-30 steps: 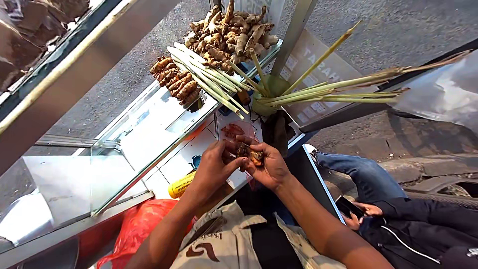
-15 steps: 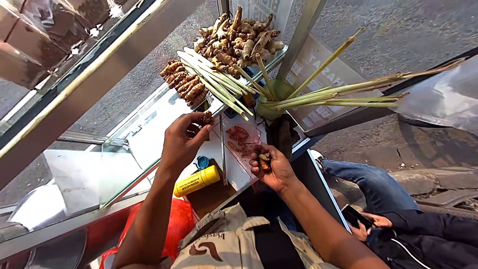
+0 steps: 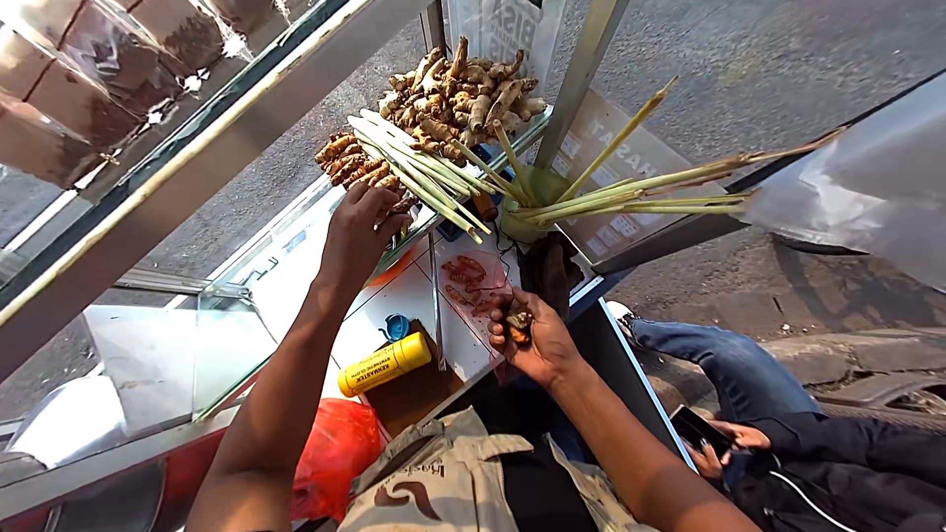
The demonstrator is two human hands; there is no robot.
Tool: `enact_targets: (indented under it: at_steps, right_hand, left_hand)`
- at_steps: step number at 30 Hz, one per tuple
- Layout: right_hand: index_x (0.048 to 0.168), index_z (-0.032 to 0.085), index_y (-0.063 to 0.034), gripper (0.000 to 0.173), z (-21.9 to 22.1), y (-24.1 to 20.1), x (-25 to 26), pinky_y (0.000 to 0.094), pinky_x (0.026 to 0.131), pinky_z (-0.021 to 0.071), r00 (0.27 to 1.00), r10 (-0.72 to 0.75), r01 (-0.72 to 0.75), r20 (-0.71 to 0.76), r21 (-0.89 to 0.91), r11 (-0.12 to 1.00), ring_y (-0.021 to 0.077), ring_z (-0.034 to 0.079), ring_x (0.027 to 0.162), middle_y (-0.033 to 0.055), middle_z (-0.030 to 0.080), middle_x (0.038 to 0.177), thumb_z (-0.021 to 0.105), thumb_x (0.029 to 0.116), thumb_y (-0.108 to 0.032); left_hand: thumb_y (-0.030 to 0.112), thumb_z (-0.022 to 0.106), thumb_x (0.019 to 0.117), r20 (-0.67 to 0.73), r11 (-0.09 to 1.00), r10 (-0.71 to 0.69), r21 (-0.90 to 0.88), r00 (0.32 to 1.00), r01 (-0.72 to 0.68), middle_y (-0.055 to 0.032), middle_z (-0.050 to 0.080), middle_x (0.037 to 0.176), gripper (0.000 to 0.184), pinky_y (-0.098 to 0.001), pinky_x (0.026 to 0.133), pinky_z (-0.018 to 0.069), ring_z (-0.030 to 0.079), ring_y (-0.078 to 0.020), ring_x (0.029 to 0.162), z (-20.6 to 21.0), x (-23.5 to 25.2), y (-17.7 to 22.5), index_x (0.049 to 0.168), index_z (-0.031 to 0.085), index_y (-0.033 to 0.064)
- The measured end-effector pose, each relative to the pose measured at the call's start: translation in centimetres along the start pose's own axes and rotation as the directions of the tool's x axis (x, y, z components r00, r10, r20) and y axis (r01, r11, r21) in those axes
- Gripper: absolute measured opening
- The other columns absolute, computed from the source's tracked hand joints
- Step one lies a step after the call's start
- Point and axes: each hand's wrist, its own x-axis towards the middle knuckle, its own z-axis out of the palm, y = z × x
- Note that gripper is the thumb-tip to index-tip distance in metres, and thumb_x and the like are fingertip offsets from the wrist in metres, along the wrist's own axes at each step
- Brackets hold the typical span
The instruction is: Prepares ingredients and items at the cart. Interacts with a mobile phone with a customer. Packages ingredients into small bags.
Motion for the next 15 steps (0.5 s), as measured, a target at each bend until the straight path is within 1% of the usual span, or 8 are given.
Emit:
enact_targets:
  at_steps: [3, 5, 6, 7, 9, 11, 13, 15]
  right_hand:
    - [0.111, 0.061, -0.0019, 0.061, 0.2, -0.1, 0.0, 0.0403, 0.082, 0.0611, 0.998, -0.047, 0.046, 0.038, 0.031, 0.998, 0.0265, 0.072, 0.087, 0.0163, 0.070, 0.095, 0.022, 0.1119, -0.048]
    - [0.122, 0.059, 0.0001, 0.072, 0.3, -0.1, -0.2, 0.0462, 0.095, 0.0577, 0.990, -0.052, 0.044, 0.129, 0.061, 0.997, 0.0313, 0.071, 0.103, 0.0198, 0.070, 0.109, 0.015, 0.1097, -0.056]
    - [0.126, 0.059, -0.0002, 0.076, 0.4, -0.1, -0.2, 0.0464, 0.097, 0.0568, 0.983, -0.050, 0.038, 0.177, 0.069, 0.997, 0.0312, 0.070, 0.106, 0.0203, 0.069, 0.113, 0.014, 0.1085, -0.059]
    - [0.127, 0.060, -0.0023, 0.078, 0.6, -0.1, -0.2, 0.0423, 0.092, 0.0584, 0.976, -0.048, 0.035, 0.214, 0.062, 0.997, 0.0277, 0.071, 0.102, 0.0186, 0.069, 0.113, 0.013, 0.1074, -0.062]
    - [0.125, 0.064, -0.0093, 0.080, 1.0, 0.3, -0.1, 0.0253, 0.065, 0.0574, 0.964, -0.058, 0.059, 0.261, 0.004, 0.998, 0.0135, 0.068, 0.076, 0.0112, 0.072, 0.101, 0.011, 0.1050, -0.066]
    - [0.128, 0.064, -0.0115, 0.080, 0.9, 0.6, 0.0, 0.0201, 0.057, 0.0512, 0.950, -0.075, 0.093, 0.302, -0.046, 0.995, 0.0091, 0.063, 0.068, 0.0093, 0.071, 0.104, 0.011, 0.1047, -0.067]
    - [0.130, 0.063, -0.0103, 0.076, 0.9, 0.8, 0.0, 0.0216, 0.065, 0.0529, 0.947, -0.093, 0.124, 0.308, -0.080, 0.989, 0.0096, 0.063, 0.075, 0.0090, 0.070, 0.111, 0.012, 0.1066, -0.063]
    - [0.131, 0.061, -0.0079, 0.061, 0.8, 1.0, -0.1, 0.0310, 0.086, 0.0569, 0.947, -0.125, 0.158, 0.296, -0.090, 0.983, 0.0153, 0.068, 0.095, 0.0101, 0.069, 0.115, 0.020, 0.1108, -0.048]
  left_hand:
    - [0.030, 0.067, 0.1003, -0.102, 0.997, 0.065, -0.031, 0.993, -0.068, -0.0128, 0.065, 0.098, 0.030, -0.0344, 0.077, 0.0539, 0.063, -0.0205, 0.087, -0.3, -1.9, 3.1, 0.109, 0.069, 0.0022]
    - [0.025, 0.069, 0.0984, -0.066, 0.983, 0.116, -0.134, 0.991, -0.124, -0.0101, 0.062, 0.095, 0.025, -0.0292, 0.072, 0.0548, 0.061, -0.0161, 0.081, 0.4, -4.1, 6.9, 0.106, 0.069, 0.0011]
    - [0.025, 0.071, 0.0960, -0.009, 0.968, 0.146, -0.205, 0.989, -0.145, -0.0089, 0.063, 0.093, 0.026, -0.0289, 0.070, 0.0555, 0.062, -0.0150, 0.080, 1.3, -5.3, 8.4, 0.107, 0.069, 0.0013]
    - [0.027, 0.074, 0.0933, 0.072, 0.951, 0.167, -0.277, 0.983, -0.141, -0.0087, 0.065, 0.095, 0.030, -0.0299, 0.071, 0.0562, 0.063, -0.0149, 0.081, 2.3, -6.4, 9.6, 0.110, 0.069, 0.0017]
    - [0.036, 0.075, 0.0930, 0.232, 0.924, 0.165, -0.376, 0.959, -0.068, -0.0116, 0.066, 0.106, 0.046, -0.0313, 0.076, 0.0602, 0.067, -0.0154, 0.086, 4.5, -8.3, 11.3, 0.124, 0.066, 0.0029]
    - [0.038, 0.074, 0.0941, 0.308, 0.909, 0.106, -0.415, 0.946, 0.034, -0.0138, 0.064, 0.112, 0.052, -0.0316, 0.080, 0.0591, 0.067, -0.0168, 0.090, 6.1, -9.4, 12.1, 0.134, 0.064, 0.0061]
    - [0.035, 0.070, 0.0970, 0.301, 0.897, 0.043, -0.432, 0.953, 0.097, -0.0135, 0.065, 0.110, 0.047, -0.0278, 0.078, 0.0579, 0.066, -0.0147, 0.088, 6.8, -10.0, 12.3, 0.134, 0.065, 0.0080]
    - [0.030, 0.067, 0.0995, 0.279, 0.883, 0.007, -0.453, 0.960, 0.126, -0.0145, 0.066, 0.110, 0.041, -0.0277, 0.080, 0.0577, 0.066, -0.0152, 0.089, 7.0, -10.3, 12.3, 0.133, 0.066, 0.0061]
